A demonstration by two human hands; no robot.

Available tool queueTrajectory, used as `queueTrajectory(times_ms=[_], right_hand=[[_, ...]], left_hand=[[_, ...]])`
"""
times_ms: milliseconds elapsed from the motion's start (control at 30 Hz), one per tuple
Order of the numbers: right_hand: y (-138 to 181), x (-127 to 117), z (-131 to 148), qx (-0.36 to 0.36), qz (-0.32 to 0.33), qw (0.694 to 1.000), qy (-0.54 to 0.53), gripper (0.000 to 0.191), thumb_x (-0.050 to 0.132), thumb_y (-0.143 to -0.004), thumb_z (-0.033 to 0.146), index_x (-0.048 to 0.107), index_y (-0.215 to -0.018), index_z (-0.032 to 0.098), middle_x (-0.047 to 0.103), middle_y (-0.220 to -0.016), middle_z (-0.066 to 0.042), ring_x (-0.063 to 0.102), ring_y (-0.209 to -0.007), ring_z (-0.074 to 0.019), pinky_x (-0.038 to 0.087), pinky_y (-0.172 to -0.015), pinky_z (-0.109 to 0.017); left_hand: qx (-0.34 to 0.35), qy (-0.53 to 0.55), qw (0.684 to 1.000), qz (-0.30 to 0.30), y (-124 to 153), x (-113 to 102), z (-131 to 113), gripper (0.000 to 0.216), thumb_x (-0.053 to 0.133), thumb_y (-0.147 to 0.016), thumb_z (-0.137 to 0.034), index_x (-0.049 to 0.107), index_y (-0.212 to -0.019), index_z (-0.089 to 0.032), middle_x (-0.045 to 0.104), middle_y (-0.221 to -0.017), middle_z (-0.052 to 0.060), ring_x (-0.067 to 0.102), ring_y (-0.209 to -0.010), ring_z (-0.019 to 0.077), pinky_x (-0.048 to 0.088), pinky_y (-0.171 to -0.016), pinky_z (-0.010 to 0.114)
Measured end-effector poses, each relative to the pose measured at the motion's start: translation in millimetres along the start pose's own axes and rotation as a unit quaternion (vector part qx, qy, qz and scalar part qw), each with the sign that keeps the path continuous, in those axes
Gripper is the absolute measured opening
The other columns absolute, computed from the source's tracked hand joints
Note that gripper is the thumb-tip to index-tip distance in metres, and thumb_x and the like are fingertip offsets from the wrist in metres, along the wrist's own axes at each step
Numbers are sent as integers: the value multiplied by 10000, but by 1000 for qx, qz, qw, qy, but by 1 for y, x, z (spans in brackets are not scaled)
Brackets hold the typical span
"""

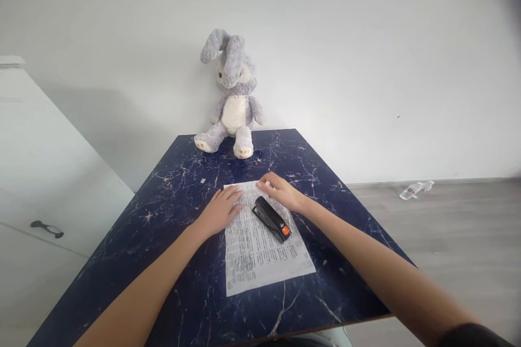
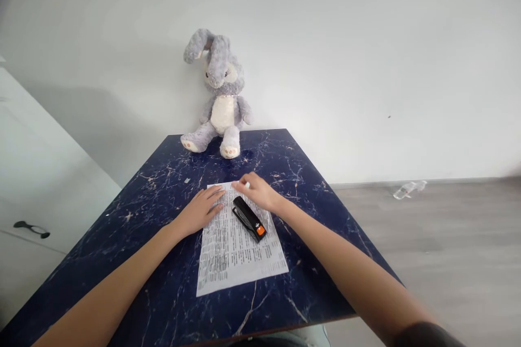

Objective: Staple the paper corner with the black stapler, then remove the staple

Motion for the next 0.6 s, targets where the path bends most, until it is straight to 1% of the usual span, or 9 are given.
queueTrajectory(times_ms=[33, 67, 133, 167, 233, 333, 467, 533, 600], right_hand=[[13, 2, 5, -6, 68, 998, -7, 343, 620, -951, 494, 623, -1117, 194, 680, -1032, -61, 626, -904, -213, 483, -803, -336], [24, 2, 9, -14, 104, 995, -7, 368, 713, -883, 469, 616, -1106, 192, 678, -984, -46, 616, -834, -199, 468, -734, -311], [39, 1, 13, -31, 134, 991, 0, 287, 748, -840, 368, 617, -1017, 184, 662, -882, -21, 576, -720, -169, 421, -645, -283], [41, 0, 14, -44, 126, 991, 0, 211, 721, -850, 321, 619, -973, 182, 655, -851, -14, 563, -696, -161, 409, -634, -281], [41, -5, 15, -76, 90, 993, -13, 123, 657, -868, 241, 637, -974, 181, 668, -865, -21, 578, -718, -165, 424, -669, -290], [37, -11, 12, -117, 69, 990, -35, 258, 653, -844, 188, 664, -1102, 186, 702, -1000, -53, 625, -838, -195, 469, -767, -321], [39, -17, -3, -107, 144, 979, -93, 328, 707, -879, 323, 692, -1182, 200, 711, -1106, -79, 652, -947, -225, 513, -830, -356], [43, -20, -11, -90, 204, 961, -163, 462, 730, -885, 383, 655, -1308, 213, 695, -1227, -96, 662, -1051, -245, 529, -894, -385], [48, -21, -17, -71, 259, 933, -238, 575, 751, -879, 390, 599, -1408, 224, 664, -1333, -109, 652, -1157, -264, 516, -980, -426]], left_hand=[[1, -1, 1000, 5, 1, 0, 1, 494, 405, -1065, -476, 485, -1511, -280, 437, -1609, 97, 367, -1506, 295, 240, -1248, 552], [3, -1, 1000, 13, 1, 0, 2, 499, 389, -1069, -479, 470, -1521, -285, 423, -1618, 94, 354, -1515, 289, 225, -1253, 554], [5, 0, 999, 34, 0, -1, 2, 515, 357, -1076, -491, 441, -1542, -289, 389, -1640, 90, 322, -1534, 282, 205, -1262, 552], [4, -1, 999, 45, -1, 0, 2, 527, 340, -1078, -502, 424, -1554, -291, 370, -1651, 88, 305, -1543, 281, 195, -1265, 552], [1, -6, 998, 66, -3, 1, 2, 549, 311, -1080, -521, 391, -1575, -299, 339, -1668, 83, 274, -1558, 282, 174, -1270, 559], [0, -11, 996, 90, -3, 2, 2, 557, 291, -1082, -531, 363, -1591, -317, 309, -1683, 68, 254, -1567, 280, 151, -1274, 568], [4, -10, 996, 89, -4, -7, -2, 543, 314, -1082, -516, 371, -1587, -327, 323, -1678, 60, 271, -1562, 274, 182, -1272, 544], [3, -4, 996, 91, -8, -12, -3, 537, 366, -1071, -508, 403, -1573, -322, 361, -1659, 65, 339, -1530, 282, 257, -1250, 512], [-5, 11, 996, 93, -14, -16, -3, 503, 427, -1053, -485, 487, -1522, -315, 449, -1603, 71, 456, -1453, 288, 361, -1193, 468]])
Point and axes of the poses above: each hand's wrist, its own y-axis away from the middle knuckle, its own x-axis out of the palm, z = x × y, the point moved 6 cm from there along -y, towards the middle knuckle
